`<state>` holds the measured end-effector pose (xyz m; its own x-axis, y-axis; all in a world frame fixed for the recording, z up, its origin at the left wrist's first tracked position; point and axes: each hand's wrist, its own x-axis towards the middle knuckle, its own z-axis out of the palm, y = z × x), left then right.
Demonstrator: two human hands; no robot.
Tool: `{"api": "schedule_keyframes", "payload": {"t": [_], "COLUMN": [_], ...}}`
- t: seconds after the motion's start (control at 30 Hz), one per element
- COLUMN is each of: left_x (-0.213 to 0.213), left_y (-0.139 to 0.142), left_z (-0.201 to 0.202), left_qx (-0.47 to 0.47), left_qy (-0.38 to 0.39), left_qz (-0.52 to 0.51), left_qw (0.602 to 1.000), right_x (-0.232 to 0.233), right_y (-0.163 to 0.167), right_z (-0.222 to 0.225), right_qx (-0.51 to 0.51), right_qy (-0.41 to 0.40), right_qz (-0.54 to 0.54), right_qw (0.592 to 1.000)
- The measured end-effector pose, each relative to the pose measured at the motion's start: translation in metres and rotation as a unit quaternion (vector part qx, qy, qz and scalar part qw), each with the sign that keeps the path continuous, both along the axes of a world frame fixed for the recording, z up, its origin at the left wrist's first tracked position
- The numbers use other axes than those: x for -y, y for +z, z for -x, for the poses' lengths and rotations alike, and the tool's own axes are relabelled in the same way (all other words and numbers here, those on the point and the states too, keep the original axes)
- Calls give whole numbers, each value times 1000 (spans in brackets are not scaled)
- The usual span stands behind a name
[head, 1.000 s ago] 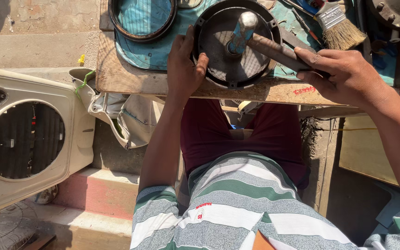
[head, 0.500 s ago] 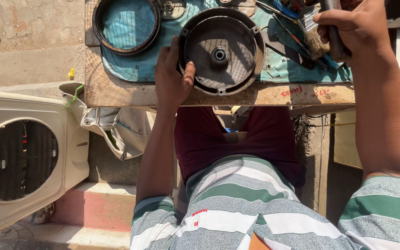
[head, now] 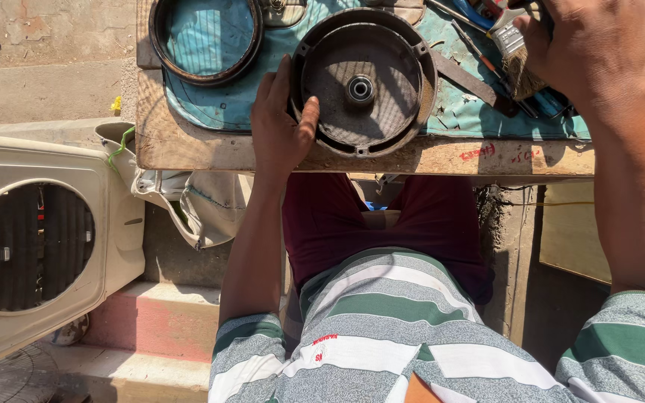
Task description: The person works at a bench reassembling an electric fan motor. They fit the copper-wound stator onto the shaft assembly, press the rotor and end bells together by hand, brush dust off the metal housing parts, and fit small bearing components into the housing.
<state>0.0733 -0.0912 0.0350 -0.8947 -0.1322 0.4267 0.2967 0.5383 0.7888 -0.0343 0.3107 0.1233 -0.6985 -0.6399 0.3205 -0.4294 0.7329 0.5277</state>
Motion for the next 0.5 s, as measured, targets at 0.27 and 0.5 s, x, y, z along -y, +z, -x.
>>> {"api": "schedule_keyframes", "payload": {"t": [0.27, 0.5], "left_x": [1, 3], "left_y": [-3, -8], "left_z": [-2, -2], "left_qx": [-4, 4], "left_qy": [5, 11], "left_qz": [1, 29], "left_qw": [1000, 1000], "right_x": [43, 36], "right_y": [17, -16], "right_z": [-4, 15], "right_qx": [190, 290], "right_qy": [-82, 136], "right_qz": [158, 510], "right_qw": [966, 798]}}
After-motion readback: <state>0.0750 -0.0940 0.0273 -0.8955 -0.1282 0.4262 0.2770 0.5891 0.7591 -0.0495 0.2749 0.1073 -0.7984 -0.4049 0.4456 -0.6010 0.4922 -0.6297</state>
